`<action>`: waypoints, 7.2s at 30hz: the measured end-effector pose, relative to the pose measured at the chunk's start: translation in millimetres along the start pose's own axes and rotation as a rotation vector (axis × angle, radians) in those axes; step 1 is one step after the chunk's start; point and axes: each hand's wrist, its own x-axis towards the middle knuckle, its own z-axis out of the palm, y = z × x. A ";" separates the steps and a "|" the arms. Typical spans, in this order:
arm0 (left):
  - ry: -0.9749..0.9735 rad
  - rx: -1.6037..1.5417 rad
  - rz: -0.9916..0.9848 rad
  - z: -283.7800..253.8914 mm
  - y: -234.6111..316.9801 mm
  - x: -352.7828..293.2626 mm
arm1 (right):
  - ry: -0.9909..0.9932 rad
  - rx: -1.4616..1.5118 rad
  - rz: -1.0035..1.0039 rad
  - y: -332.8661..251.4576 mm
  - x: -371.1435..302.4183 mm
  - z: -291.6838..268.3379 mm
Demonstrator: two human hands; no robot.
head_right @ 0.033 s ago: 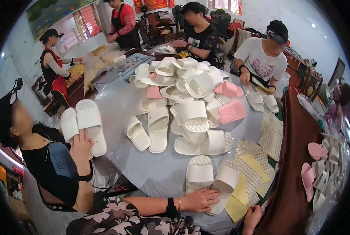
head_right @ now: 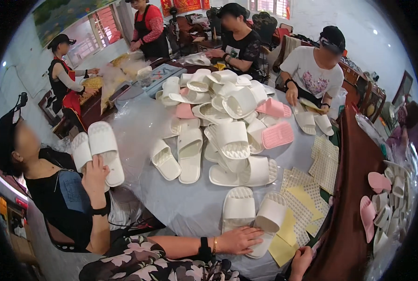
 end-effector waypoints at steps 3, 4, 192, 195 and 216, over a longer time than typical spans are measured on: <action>-0.002 -0.008 0.002 3.7 -1.2 -0.6 | -0.004 0.009 0.052 3.1 1.0 4.7; -0.017 -0.009 -0.008 3.1 -0.7 -0.4 | 0.005 -0.003 0.085 3.6 0.8 5.9; 0.030 -0.463 -0.363 -61.6 33.3 46.6 | -0.002 -0.175 -0.412 -161.7 -15.6 24.7; 0.117 -0.850 -0.433 -35.5 54.2 57.2 | -0.023 -0.144 -0.428 -173.4 -22.6 31.8; 0.147 -0.777 -0.601 -56.0 2.1 30.5 | 0.553 0.034 -0.358 -38.6 121.4 -99.6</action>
